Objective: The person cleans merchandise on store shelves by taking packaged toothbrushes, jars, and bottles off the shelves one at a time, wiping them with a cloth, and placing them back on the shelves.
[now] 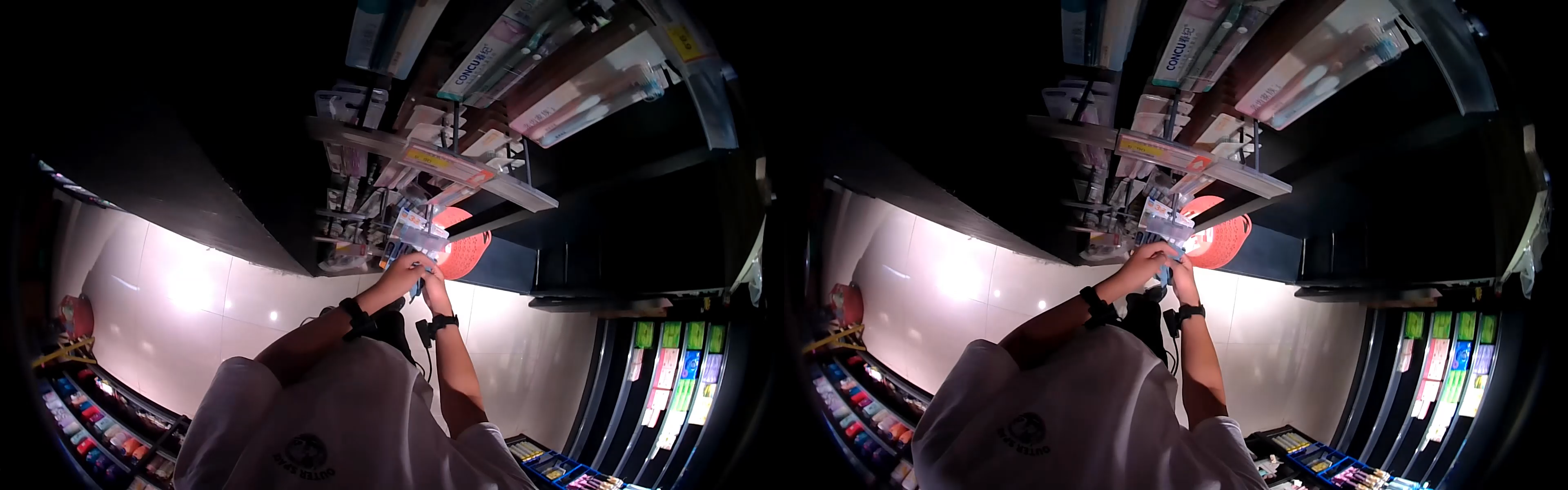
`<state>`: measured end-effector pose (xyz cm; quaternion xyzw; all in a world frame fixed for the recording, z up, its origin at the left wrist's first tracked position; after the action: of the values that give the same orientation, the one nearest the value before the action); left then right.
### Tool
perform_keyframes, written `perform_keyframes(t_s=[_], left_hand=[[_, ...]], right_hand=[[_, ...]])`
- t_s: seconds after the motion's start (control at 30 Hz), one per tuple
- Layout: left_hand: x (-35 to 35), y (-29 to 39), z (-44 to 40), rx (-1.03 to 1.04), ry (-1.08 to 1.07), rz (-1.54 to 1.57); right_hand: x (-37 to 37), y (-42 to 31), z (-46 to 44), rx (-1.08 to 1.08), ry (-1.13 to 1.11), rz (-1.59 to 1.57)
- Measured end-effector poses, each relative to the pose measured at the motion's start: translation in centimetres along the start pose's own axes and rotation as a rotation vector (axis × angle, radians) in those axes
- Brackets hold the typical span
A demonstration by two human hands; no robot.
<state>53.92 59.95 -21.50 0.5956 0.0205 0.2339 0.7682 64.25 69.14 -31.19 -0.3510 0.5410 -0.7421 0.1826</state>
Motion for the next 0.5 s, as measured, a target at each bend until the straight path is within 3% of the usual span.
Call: perform_keyframes(t_s=[0.07,0.13,0.33,0.5], left_hand=[[-0.2,0.2,0.0,-0.007,-0.037,0.001],[-0.5,-0.5,-0.6,0.134,-0.033,0.034],[-3.5,-4.3,-1.3,-0.085,-0.099,0.043],[-6.7,-5.0,-1.8,-0.011,0.127,-0.079]], right_hand=[[-0.6,1.4,-0.7,-0.03,-0.049,0.017],[-1.2,2.6,-1.3,-0.065,-0.138,0.009],[-1.6,3.5,-1.5,0.034,-0.048,-0.02],[-2.4,4.1,-2.8,0.041,-0.004,-0.027]])
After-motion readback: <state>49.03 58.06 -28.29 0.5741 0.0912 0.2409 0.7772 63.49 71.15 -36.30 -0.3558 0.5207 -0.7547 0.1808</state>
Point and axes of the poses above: each hand's wrist, its own z-axis away from the middle knuckle, its own x-axis out of the palm, y = z × x, the point moved 6 cm from there along -z, towards the middle knuckle, and after that the axes turned 12 degrees about -x, right-handed, at the moved point
